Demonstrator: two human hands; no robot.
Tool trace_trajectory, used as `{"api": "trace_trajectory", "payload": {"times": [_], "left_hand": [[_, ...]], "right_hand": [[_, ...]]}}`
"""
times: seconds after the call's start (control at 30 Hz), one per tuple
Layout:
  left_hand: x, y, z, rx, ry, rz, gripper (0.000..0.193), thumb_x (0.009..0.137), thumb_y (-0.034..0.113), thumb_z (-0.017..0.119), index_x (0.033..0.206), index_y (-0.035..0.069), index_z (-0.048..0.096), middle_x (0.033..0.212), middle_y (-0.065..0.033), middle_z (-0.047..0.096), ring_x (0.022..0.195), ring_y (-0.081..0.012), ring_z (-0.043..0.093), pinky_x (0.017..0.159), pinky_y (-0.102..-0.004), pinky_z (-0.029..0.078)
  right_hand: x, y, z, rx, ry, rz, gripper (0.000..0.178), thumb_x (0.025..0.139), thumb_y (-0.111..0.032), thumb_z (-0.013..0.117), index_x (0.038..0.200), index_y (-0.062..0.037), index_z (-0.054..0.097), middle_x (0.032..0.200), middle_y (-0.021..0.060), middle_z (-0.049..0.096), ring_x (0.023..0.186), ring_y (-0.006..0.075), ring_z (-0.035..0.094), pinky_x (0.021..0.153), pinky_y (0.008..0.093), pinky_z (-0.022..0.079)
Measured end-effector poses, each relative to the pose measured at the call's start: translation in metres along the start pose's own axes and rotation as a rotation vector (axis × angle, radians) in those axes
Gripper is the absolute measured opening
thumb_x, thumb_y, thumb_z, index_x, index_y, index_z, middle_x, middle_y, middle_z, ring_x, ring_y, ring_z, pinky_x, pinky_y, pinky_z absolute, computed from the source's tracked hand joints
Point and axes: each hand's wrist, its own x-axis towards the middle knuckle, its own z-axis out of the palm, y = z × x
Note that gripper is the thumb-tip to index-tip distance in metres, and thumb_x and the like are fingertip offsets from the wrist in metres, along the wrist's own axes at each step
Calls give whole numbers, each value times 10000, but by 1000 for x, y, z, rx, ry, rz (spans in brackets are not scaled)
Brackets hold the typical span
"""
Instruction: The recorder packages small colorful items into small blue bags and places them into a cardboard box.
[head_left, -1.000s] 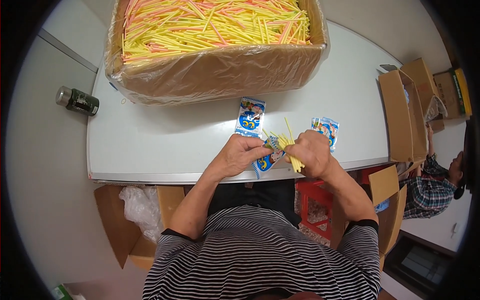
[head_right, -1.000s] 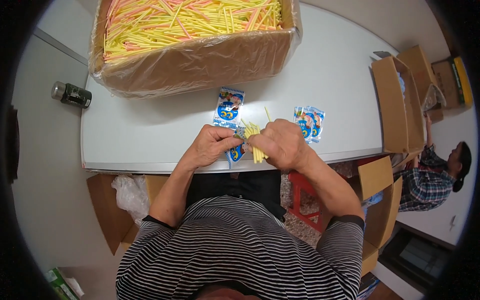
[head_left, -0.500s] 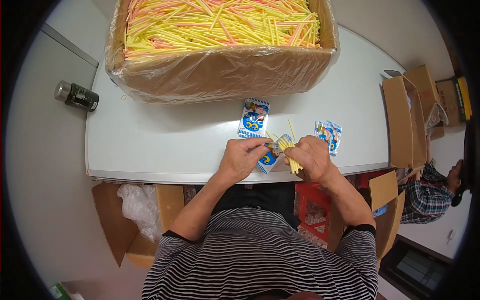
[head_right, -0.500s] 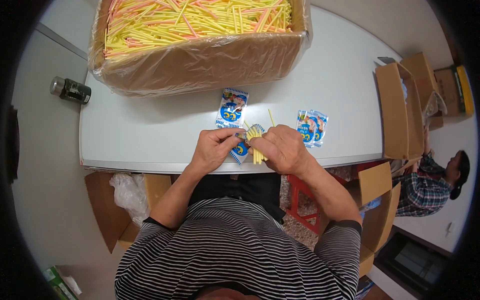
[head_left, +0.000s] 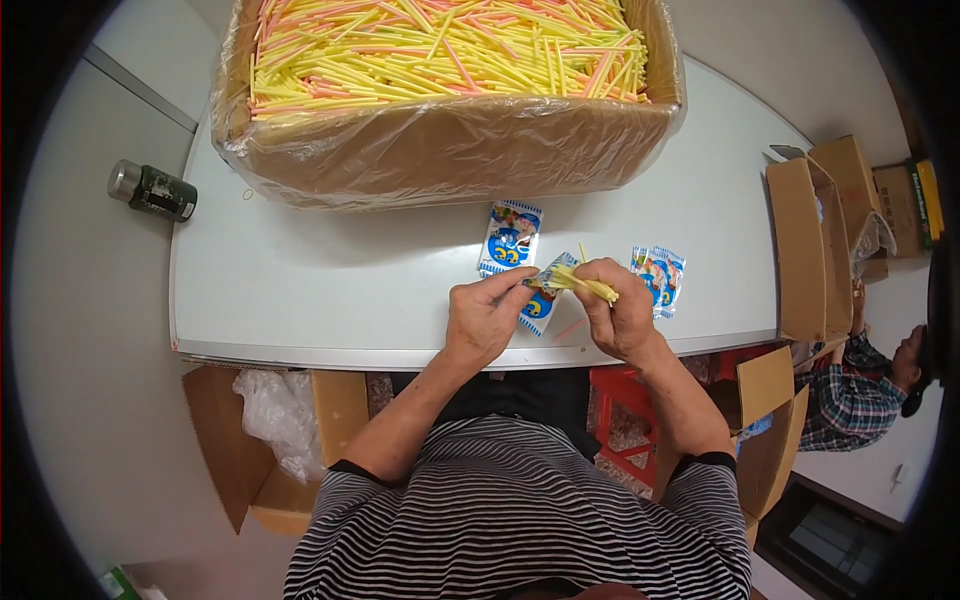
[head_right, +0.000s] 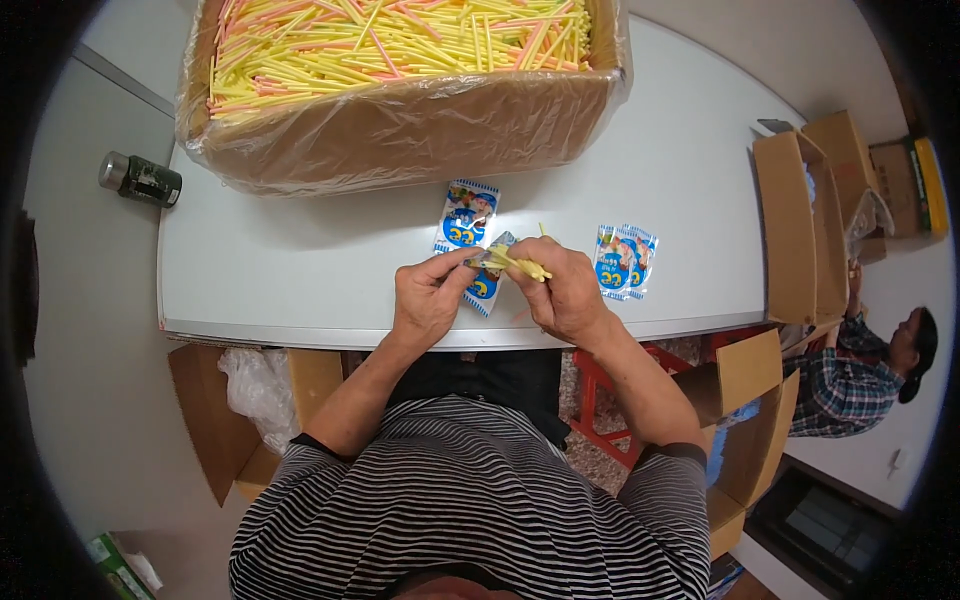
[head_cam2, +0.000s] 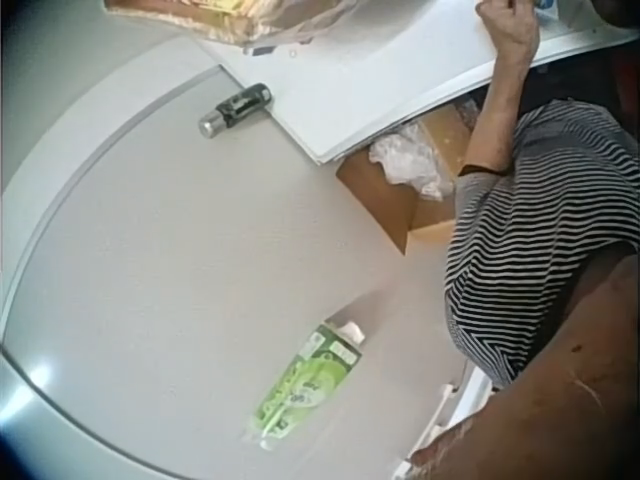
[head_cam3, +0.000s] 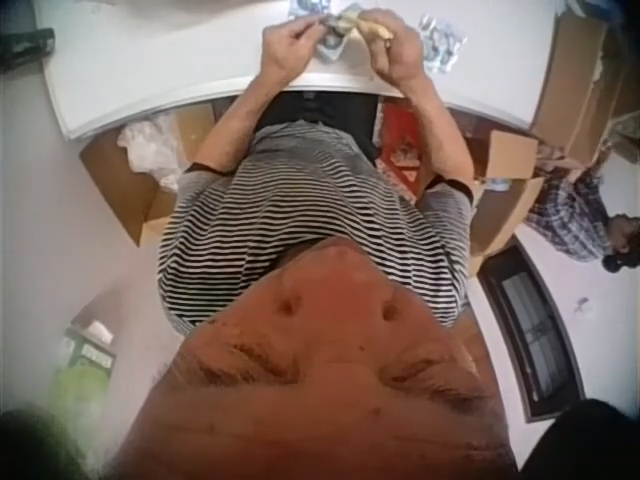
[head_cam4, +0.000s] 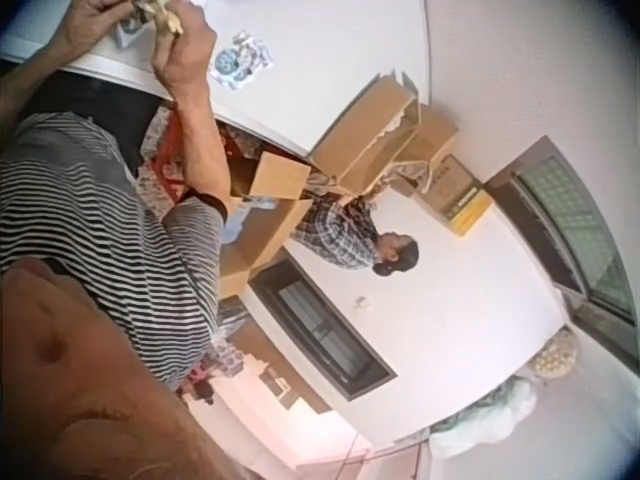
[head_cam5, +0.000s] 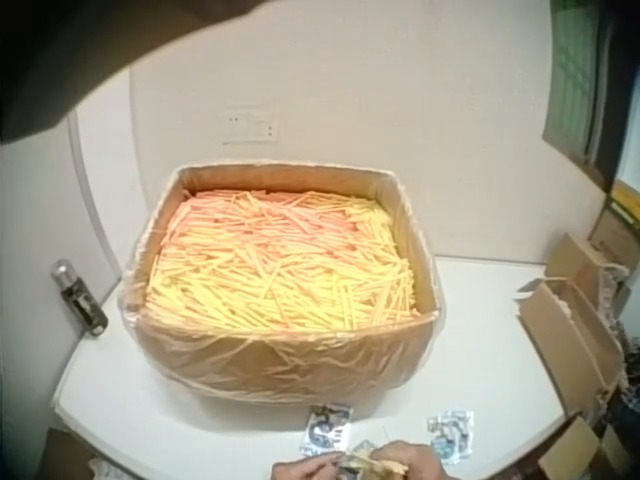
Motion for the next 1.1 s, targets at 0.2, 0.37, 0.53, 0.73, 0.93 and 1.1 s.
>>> {"api": "trace_trajectory", "payload": {"times": [0.2,0.37,0.53,0.73,0.93,1.1], "left_hand": [[0,2,-2,-73,-56,-67,231,949,46,651,1158,-34,709,924,-71,752,831,-78,658,737,-225,538],[0,1,-3,-85,-97,-96,258,957,47,644,1195,-42,686,947,-80,750,851,-86,662,768,-231,545],[5,10,1,-121,-172,-18,273,962,61,650,1213,-45,672,1006,-92,749,886,-98,671,813,-229,544],[20,7,-1,-39,-196,-69,280,951,98,682,1197,-35,685,982,-72,751,853,-83,662,760,-222,537],[38,-8,4,-266,-170,-154,251,946,100,694,1151,-45,692,933,-61,740,811,-56,651,702,-192,519],[47,-12,6,-355,-206,-199,228,944,94,694,1124,-45,696,958,-68,739,817,-67,665,718,-195,530]], "right_hand": [[-2,9,-8,26,-88,-31,313,867,-2,705,1134,-54,551,850,131,661,677,288,639,579,379,496],[4,7,-12,-11,-171,-38,277,884,12,686,1126,-45,565,857,150,655,697,289,638,611,355,504],[4,4,-5,113,-134,190,169,940,-49,641,1099,-32,587,869,130,659,709,263,654,645,339,513],[16,9,2,347,-107,614,166,1028,-168,555,1034,-12,608,805,-20,565,679,44,482,596,224,411],[24,37,18,445,-35,764,169,1012,-193,557,1036,-35,610,825,-21,565,726,61,503,672,217,418],[19,52,35,594,76,814,216,973,-230,581,1012,-22,622,932,27,607,865,104,553,810,267,451]]}}
